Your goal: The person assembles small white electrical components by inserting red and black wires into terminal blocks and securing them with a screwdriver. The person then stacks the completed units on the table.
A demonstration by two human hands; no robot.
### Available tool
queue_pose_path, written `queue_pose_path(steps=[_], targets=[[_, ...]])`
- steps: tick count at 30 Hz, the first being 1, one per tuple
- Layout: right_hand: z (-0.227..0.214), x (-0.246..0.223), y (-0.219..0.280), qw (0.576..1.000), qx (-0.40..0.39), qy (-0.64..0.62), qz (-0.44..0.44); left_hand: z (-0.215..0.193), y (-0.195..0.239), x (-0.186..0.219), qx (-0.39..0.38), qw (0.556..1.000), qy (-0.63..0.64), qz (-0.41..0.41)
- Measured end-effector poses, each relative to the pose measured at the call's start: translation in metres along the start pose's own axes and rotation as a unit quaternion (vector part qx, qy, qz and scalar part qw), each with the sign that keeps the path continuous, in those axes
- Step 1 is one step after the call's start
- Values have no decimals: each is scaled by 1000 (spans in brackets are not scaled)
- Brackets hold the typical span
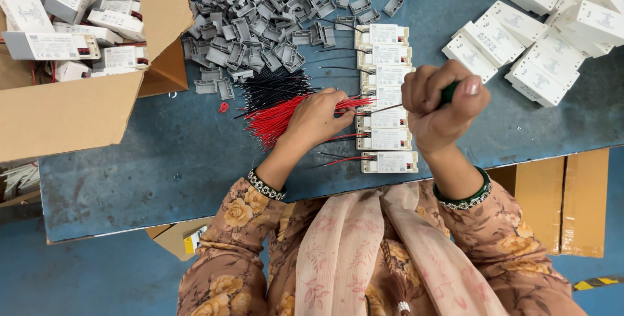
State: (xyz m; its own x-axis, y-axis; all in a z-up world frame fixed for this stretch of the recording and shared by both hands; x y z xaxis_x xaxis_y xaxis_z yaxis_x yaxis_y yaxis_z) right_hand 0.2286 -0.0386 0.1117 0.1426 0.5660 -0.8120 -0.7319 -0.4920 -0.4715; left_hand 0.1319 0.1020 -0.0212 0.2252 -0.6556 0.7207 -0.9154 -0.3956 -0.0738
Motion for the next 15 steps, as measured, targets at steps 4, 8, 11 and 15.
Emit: queue_pose_path(steps=[4, 8, 11, 15], targets=[[0, -1, 1, 1000, 8, -3, -9, 0, -1, 1, -6, 1000, -18, -13], [1, -1, 3, 1000, 5, -5, -13, -2, -1, 2, 0, 1000, -26, -13], [1, 0, 3, 1000, 2, -3, -13, -1, -2, 5, 1, 1000, -24, -7], [2, -1, 3, 1000, 4, -1, -13, 0, -3, 4, -2, 999, -39, -12]])
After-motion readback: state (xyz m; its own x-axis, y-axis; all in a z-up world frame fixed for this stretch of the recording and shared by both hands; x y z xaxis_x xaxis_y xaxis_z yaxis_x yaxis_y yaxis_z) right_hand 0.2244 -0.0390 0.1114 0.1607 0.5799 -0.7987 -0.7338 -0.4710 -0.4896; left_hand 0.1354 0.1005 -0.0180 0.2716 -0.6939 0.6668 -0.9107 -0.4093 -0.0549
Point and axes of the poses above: each hand's wrist, its own y-axis away from the middle knuckle, its own z-axis out of the palm, x = y × z, the point moved 9 cm from there along -y, towards the middle knuckle, and after that the axes turned 4 degrees about x, right-handed, at the moved point
